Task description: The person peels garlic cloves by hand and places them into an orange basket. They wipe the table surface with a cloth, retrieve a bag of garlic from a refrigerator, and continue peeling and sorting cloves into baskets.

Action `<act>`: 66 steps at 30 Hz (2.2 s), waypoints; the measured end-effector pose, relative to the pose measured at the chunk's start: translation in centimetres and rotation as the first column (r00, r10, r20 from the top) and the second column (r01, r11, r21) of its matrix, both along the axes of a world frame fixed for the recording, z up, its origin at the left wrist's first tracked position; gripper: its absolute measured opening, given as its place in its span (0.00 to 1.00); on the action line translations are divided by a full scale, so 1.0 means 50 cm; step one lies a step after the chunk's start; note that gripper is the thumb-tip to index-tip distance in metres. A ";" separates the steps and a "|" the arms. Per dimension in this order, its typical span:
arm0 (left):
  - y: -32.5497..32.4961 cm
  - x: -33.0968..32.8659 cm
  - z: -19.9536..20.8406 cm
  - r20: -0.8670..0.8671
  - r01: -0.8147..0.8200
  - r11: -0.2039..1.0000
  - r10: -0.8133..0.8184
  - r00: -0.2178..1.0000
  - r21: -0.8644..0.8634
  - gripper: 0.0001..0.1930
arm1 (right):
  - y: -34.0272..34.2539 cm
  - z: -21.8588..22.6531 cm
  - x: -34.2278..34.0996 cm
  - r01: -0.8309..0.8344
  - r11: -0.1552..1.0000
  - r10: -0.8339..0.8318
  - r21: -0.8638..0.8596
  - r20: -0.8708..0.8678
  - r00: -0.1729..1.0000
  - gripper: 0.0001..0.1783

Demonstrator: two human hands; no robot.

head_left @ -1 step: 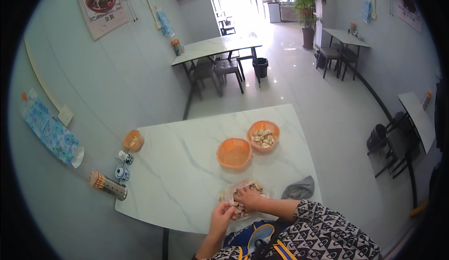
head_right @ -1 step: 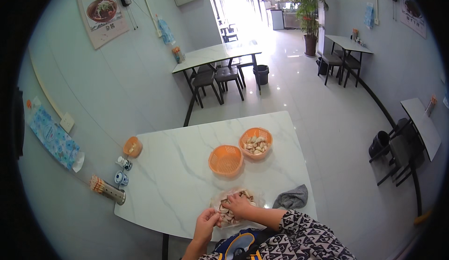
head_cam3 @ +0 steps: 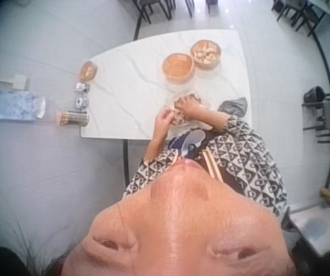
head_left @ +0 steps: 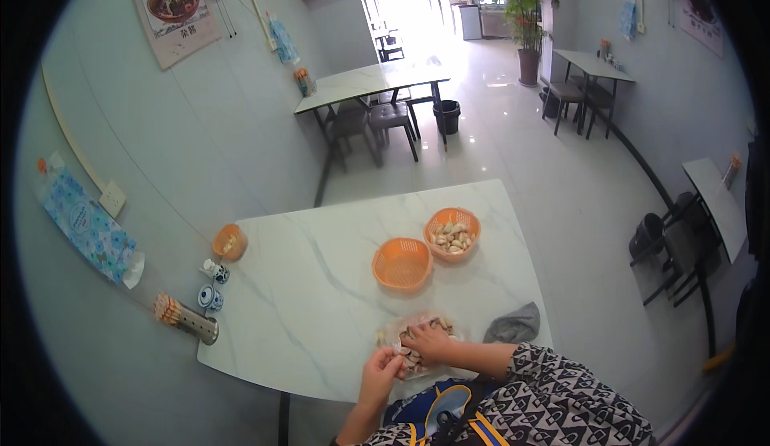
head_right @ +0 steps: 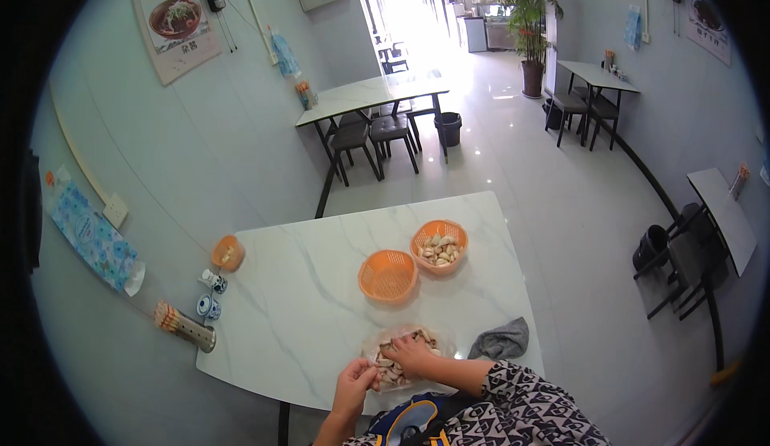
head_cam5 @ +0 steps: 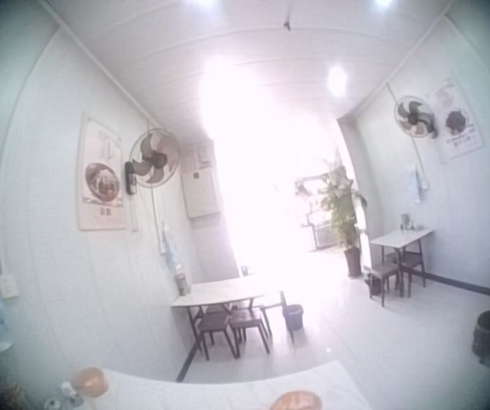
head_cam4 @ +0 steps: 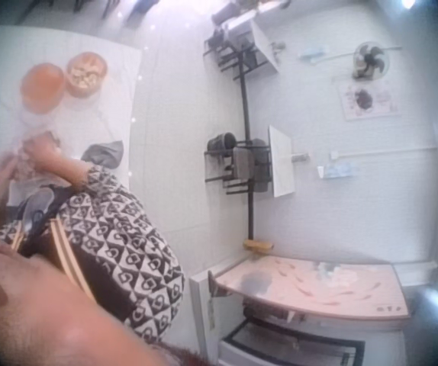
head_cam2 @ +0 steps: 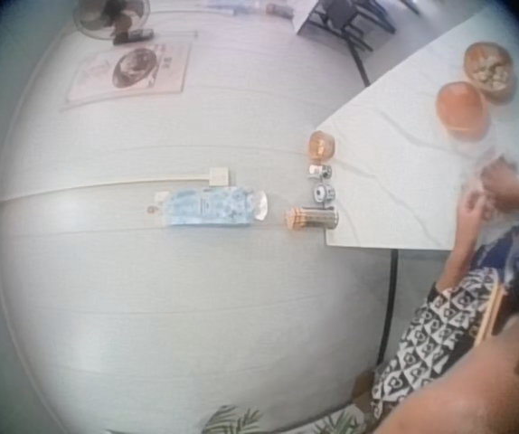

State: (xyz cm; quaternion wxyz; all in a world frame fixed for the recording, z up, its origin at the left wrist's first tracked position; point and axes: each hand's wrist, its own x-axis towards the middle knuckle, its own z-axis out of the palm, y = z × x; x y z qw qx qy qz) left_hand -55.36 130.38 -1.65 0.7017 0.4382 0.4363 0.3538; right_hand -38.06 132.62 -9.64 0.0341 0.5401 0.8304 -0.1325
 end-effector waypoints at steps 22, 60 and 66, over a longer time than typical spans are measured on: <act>-0.021 -0.009 -0.035 -0.012 0.040 0.999 -0.040 0.999 -0.037 0.09 | -0.008 -0.024 0.017 0.117 0.993 -0.122 -0.032 -0.273 0.954 0.28; 0.136 -0.054 -0.042 -0.022 0.175 0.978 -0.179 0.984 -0.115 0.08 | 0.036 -0.009 0.043 0.303 0.768 -0.602 -0.564 -0.473 0.644 0.29; 0.191 -0.043 0.029 0.090 0.124 0.991 -0.119 0.989 -0.046 0.07 | 0.052 0.036 0.050 0.277 0.697 -0.705 -0.661 -0.562 0.433 0.25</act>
